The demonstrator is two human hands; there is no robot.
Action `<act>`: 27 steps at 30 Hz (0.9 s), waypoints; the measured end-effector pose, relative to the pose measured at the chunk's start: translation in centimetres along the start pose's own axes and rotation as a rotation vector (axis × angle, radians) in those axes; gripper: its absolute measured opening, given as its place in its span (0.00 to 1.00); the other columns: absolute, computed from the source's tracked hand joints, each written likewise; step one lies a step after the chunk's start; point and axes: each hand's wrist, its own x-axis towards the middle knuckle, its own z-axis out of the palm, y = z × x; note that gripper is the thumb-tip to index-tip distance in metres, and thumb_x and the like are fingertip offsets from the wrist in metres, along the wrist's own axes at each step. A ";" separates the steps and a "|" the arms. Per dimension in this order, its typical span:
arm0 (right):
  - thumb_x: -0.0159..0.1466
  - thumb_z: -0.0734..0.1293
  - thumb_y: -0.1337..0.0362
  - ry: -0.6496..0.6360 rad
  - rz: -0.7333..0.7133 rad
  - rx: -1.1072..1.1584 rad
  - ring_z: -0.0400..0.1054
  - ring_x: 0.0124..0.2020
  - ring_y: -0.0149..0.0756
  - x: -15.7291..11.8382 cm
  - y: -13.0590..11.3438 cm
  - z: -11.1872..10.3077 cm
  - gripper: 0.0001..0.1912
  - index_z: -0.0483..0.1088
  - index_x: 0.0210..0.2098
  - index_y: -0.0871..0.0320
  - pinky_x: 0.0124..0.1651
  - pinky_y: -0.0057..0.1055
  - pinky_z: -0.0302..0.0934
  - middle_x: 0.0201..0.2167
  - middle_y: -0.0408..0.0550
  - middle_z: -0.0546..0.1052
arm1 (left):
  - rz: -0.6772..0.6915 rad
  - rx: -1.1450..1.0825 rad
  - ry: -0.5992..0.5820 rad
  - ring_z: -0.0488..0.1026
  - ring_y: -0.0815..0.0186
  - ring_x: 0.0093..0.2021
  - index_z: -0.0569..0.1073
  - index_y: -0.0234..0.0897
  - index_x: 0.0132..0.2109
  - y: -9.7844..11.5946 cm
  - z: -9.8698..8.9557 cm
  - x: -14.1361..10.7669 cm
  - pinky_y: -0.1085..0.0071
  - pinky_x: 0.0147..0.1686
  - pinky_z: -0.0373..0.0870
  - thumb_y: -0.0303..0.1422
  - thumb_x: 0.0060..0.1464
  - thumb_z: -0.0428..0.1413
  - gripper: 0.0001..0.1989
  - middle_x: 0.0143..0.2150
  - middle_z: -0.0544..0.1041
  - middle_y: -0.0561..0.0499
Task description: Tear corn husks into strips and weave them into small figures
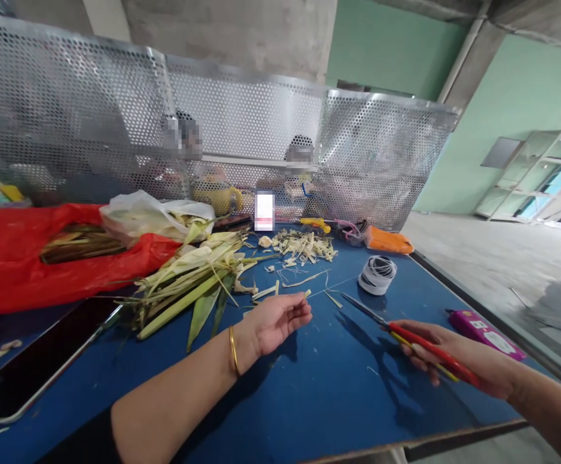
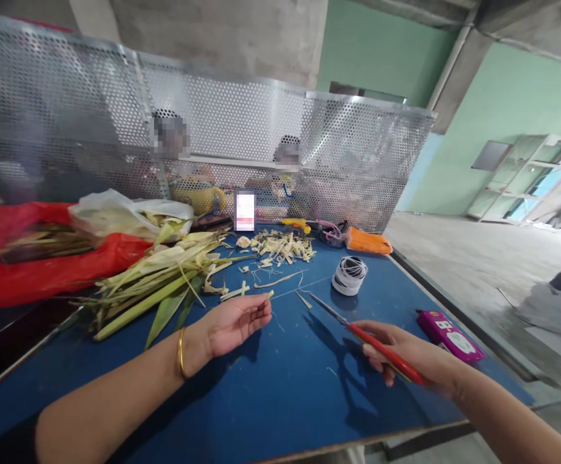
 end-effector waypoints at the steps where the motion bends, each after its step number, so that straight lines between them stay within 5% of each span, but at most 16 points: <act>1: 0.51 0.72 0.49 -0.016 -0.004 0.055 0.65 0.26 0.30 -0.3 -0.1 0.0 0.32 0.67 0.52 0.55 0.25 0.24 0.63 0.29 0.44 0.70 | 0.001 0.006 -0.006 0.73 0.72 0.25 0.72 0.29 0.27 0.0 0.0 0.0 0.76 0.32 0.75 0.24 0.55 0.55 0.08 0.24 0.73 0.49; 7: 0.60 0.63 0.43 -0.096 0.009 0.263 0.67 0.28 0.31 1.1 -1.0 1.1 0.23 0.72 0.40 0.56 0.26 0.25 0.61 0.30 0.48 0.72 | 0.022 0.026 -0.035 0.73 0.72 0.25 0.71 0.29 0.28 -0.2 -0.1 -0.1 0.76 0.31 0.75 0.24 0.55 0.55 0.08 0.24 0.74 0.49; 13: 0.57 0.66 0.45 -0.046 -0.050 0.115 0.60 0.21 0.26 3.5 -2.3 3.1 0.22 0.68 0.36 0.58 0.21 0.22 0.55 0.24 0.42 0.68 | 0.008 0.029 -0.028 0.73 0.72 0.25 0.72 0.29 0.29 -0.2 0.1 -0.2 0.76 0.31 0.75 0.23 0.56 0.54 0.07 0.24 0.74 0.49; 16: 0.57 0.66 0.45 0.048 -0.084 -0.165 0.59 0.18 0.27 4.9 -2.1 3.1 0.22 0.68 0.37 0.59 0.19 0.24 0.54 0.23 0.41 0.68 | 0.011 0.036 -0.023 0.73 0.72 0.24 0.72 0.29 0.30 -0.1 0.1 -0.3 0.76 0.31 0.75 0.23 0.56 0.54 0.07 0.24 0.73 0.50; 20: 0.62 0.59 0.51 0.276 -0.250 -0.842 0.70 0.32 0.41 5.9 -1.0 2.6 0.18 0.71 0.41 0.57 0.32 0.31 0.60 0.31 0.51 0.76 | 0.072 0.095 -0.032 0.73 0.72 0.24 0.71 0.29 0.30 0.2 0.1 -0.5 0.76 0.30 0.75 0.25 0.55 0.55 0.06 0.24 0.73 0.50; 23: 0.64 0.58 0.57 0.400 -0.241 -1.258 0.72 0.36 0.48 5.7 -0.7 2.6 0.17 0.71 0.44 0.59 0.35 0.35 0.60 0.36 0.57 0.77 | 0.215 0.214 -0.055 0.73 0.71 0.25 0.71 0.30 0.32 0.1 0.3 -0.8 0.75 0.29 0.74 0.26 0.54 0.57 0.03 0.25 0.73 0.51; 27: 0.59 0.64 0.59 0.451 -0.249 -1.381 0.72 0.35 0.51 5.0 -2.7 3.6 0.13 0.75 0.38 0.60 0.34 0.38 0.61 0.36 0.61 0.77 | 0.417 0.400 -0.036 0.73 0.71 0.24 0.72 0.31 0.32 -0.1 1.0 -1.4 0.74 0.29 0.74 0.26 0.52 0.57 0.02 0.24 0.72 0.53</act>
